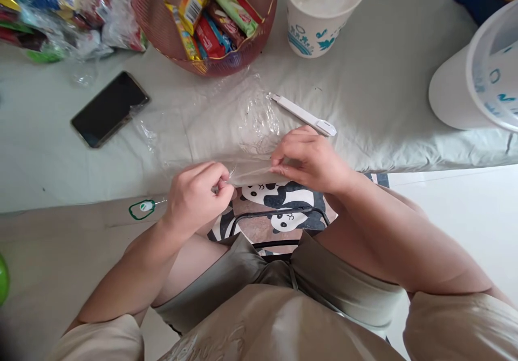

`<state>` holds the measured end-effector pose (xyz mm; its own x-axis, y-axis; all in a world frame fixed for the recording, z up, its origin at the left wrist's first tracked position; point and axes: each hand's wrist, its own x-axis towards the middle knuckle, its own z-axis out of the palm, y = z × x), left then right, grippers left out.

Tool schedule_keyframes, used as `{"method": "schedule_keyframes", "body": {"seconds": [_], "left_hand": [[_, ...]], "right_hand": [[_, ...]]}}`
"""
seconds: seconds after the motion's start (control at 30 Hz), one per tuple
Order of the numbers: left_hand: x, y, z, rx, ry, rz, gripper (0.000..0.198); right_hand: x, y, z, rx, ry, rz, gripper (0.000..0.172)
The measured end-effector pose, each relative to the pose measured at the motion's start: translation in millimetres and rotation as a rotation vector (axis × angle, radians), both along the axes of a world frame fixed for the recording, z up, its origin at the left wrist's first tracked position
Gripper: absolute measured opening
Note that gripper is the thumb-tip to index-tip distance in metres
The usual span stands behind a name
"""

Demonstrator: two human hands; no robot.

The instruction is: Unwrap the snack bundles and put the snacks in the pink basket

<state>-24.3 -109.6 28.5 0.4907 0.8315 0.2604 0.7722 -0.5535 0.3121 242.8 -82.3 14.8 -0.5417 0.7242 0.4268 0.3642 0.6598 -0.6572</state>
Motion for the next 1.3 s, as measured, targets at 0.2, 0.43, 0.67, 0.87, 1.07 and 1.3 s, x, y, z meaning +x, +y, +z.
{"method": "schedule_keyframes", "body": {"seconds": [0.2,0.43,0.67,0.87,1.07,1.3], "left_hand": [[-2.6,1.5,-0.4,-0.046,-0.02,0.001,0.018],[-7.8,5.4,2.8,-0.078,-0.069,0.004,0.022],[-2.6,4.8,5.9,-0.209,-0.153,0.004,0.022],[-8.5,5.0,34.2,-0.354,-0.206,0.001,0.014],[-7.0,-30.2,55.6,-0.277,0.019,0.036,0.07],[-23.4,-51.4,-10.1,0.248,-0.047,0.208,0.057]], "right_hand": [[3.5,-1.2,4.4,-0.262,0.145,-0.004,0.021],[14.3,-4.2,9.2,-0.382,0.319,-0.27,0.025],[6.9,-7.6,1.4,-0.073,0.037,0.091,0.056],[-14.6,-18.3,7.1,-0.141,0.103,0.021,0.009],[-10.8,-19.8,22.1,-0.479,0.334,-0.334,0.023],[-8.6,-19.4,19.1,-0.583,0.364,-0.415,0.035]]}}
